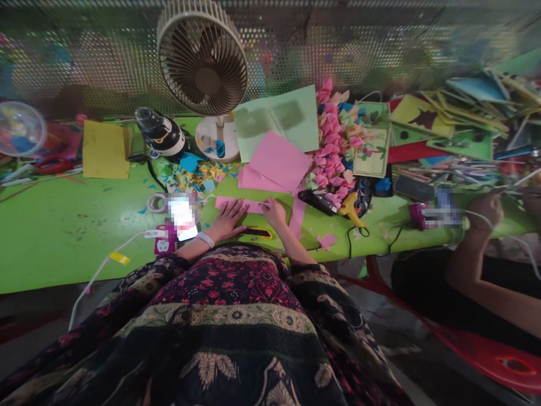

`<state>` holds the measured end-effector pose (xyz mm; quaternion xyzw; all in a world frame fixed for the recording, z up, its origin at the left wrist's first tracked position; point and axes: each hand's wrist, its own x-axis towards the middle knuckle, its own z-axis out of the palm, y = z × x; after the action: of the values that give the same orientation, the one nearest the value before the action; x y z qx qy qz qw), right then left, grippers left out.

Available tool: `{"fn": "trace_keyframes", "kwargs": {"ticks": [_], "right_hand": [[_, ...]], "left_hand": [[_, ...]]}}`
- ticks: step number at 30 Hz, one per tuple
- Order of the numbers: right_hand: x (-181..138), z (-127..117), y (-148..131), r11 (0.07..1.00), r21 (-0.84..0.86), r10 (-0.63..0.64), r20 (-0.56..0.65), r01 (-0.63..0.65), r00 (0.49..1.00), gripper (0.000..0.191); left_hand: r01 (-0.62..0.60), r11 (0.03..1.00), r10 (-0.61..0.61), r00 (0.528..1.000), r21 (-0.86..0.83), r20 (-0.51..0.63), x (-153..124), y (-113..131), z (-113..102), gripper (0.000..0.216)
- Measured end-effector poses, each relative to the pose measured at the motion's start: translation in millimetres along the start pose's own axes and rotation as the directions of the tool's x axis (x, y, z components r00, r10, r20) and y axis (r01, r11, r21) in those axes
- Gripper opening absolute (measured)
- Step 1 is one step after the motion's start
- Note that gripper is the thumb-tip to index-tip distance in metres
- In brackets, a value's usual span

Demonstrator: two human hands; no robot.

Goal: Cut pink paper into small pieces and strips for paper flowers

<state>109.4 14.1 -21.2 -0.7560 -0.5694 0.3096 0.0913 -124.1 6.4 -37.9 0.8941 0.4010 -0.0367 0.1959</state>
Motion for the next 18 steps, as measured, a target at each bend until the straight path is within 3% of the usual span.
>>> {"fn": "trace_keyframes", "kwargs": {"ticks": [14, 16, 18], "right_hand": [[2, 5, 2, 0.999, -0.039, -0.004, -0.056, 0.002, 0.998, 0.03], [-7, 8, -1, 0.996, -0.078, -0.056, -0.153, 0.045, 0.987, 0.038], [-17, 14, -6, 0.975, -0.141, -0.197, -0.206, 0.17, 0.959, 0.049]], "left_hand": [[0.041, 0.998, -0.042, 0.999, -0.041, -0.019, 5, 6, 0, 0.084], [0.043, 0.998, -0.044, 0.999, -0.038, -0.023, 7, 5, 3, 0.085], [0.043, 0.998, -0.044, 0.999, -0.034, -0.022, 8, 5, 6, 0.085]]}}
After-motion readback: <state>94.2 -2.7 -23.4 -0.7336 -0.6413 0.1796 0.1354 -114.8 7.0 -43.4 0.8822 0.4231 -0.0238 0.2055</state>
